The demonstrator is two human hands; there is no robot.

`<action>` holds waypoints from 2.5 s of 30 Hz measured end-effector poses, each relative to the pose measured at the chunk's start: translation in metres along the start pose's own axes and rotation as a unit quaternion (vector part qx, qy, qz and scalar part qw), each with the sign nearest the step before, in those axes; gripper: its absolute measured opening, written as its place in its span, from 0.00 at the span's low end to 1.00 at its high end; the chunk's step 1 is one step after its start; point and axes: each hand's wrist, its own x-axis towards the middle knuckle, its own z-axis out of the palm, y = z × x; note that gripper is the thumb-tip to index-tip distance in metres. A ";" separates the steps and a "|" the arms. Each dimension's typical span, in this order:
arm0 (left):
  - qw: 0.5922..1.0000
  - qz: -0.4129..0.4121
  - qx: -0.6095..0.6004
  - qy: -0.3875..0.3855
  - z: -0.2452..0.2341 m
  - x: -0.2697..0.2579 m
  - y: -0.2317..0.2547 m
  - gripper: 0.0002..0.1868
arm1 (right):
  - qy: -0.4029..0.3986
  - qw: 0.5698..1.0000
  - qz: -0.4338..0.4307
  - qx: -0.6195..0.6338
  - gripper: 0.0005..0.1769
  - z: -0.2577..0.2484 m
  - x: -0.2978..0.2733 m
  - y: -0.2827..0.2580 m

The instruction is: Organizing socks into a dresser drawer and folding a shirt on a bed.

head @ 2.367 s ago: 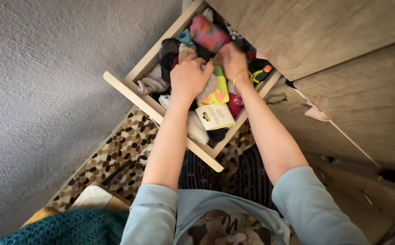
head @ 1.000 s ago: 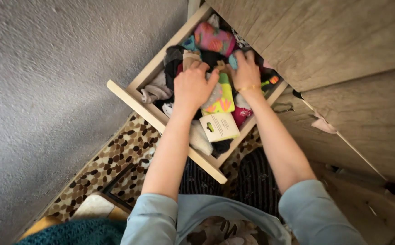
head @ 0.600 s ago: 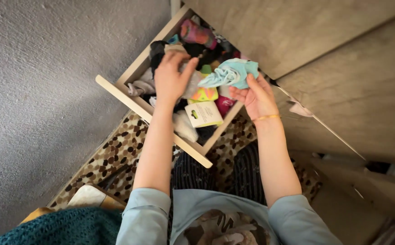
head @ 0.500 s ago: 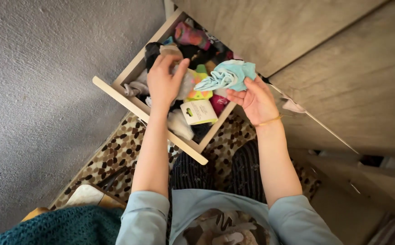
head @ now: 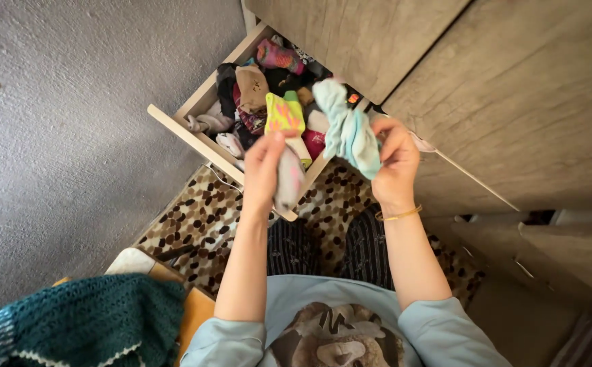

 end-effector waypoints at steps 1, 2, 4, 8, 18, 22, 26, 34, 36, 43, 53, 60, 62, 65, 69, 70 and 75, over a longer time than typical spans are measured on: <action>1.000 0.001 0.001 -0.001 0.006 -0.009 -0.003 0.20 | 0.001 1.000 -0.001 0.001 0.22 -0.002 -0.005 -0.003; 0.998 0.026 -0.007 -0.058 0.011 -0.018 -0.006 0.19 | 0.000 0.999 0.019 0.035 0.23 -0.004 -0.009 -0.006; 0.992 0.049 -0.014 -0.115 0.022 -0.035 -0.012 0.19 | -0.002 0.997 0.039 0.071 0.23 -0.005 -0.017 -0.012; 0.973 0.135 -0.066 -0.176 0.047 -0.060 -0.005 0.15 | -0.096 0.994 0.044 0.002 0.21 -0.011 -0.030 -0.024; 0.946 0.271 0.108 -0.143 0.064 -0.095 0.041 0.23 | -0.156 0.984 0.083 -0.027 0.22 -0.018 -0.038 -0.086; 0.936 0.282 0.111 -0.179 0.060 -0.099 0.043 0.24 | -0.140 0.989 0.045 -0.024 0.20 -0.021 -0.039 -0.096; 0.935 0.277 0.133 -0.177 0.060 -0.102 0.046 0.24 | -0.118 0.991 0.003 -0.063 0.27 -0.005 -0.035 -0.114; 0.893 0.260 0.334 -0.150 0.054 -0.101 0.044 0.20 | -0.171 0.894 -0.104 -0.401 0.21 0.020 -0.026 -0.136; 0.902 0.235 0.314 -0.179 0.049 -0.101 0.037 0.14 | -0.162 0.910 -0.067 -0.375 0.06 0.006 -0.031 -0.113; 0.944 0.192 0.130 -0.234 0.039 -0.101 0.025 0.11 | -0.010 0.994 0.100 -0.035 0.10 0.006 -0.042 -0.111; 0.962 0.219 0.137 -0.093 0.069 -0.120 0.025 0.10 | -0.031 0.991 0.091 -0.097 0.07 0.032 -0.059 -0.110; 0.971 0.223 0.013 -0.088 0.069 -0.122 0.013 0.05 | -0.065 0.982 0.175 -0.025 0.09 0.028 -0.071 -0.103; 0.971 0.221 -0.005 -0.095 0.067 -0.120 0.000 0.04 | -0.035 0.985 0.164 0.025 0.08 0.029 -0.078 -0.098; 0.970 0.224 -0.029 -0.092 0.062 -0.119 -0.007 0.07 | 0.030 0.983 0.143 0.110 0.07 0.031 -0.084 -0.095; 0.963 0.265 0.001 -0.058 0.058 -0.122 0.000 0.08 | 0.091 0.970 0.129 0.186 0.11 0.031 -0.080 -0.103; 0.963 0.264 0.001 -0.058 0.061 -0.127 0.008 0.08 | 0.091 0.970 0.129 0.186 0.11 0.031 -0.080 -0.102; 0.920 0.337 0.199 -0.019 0.079 -0.141 0.045 0.08 | 0.047 0.986 0.105 0.124 0.10 0.030 -0.082 -0.101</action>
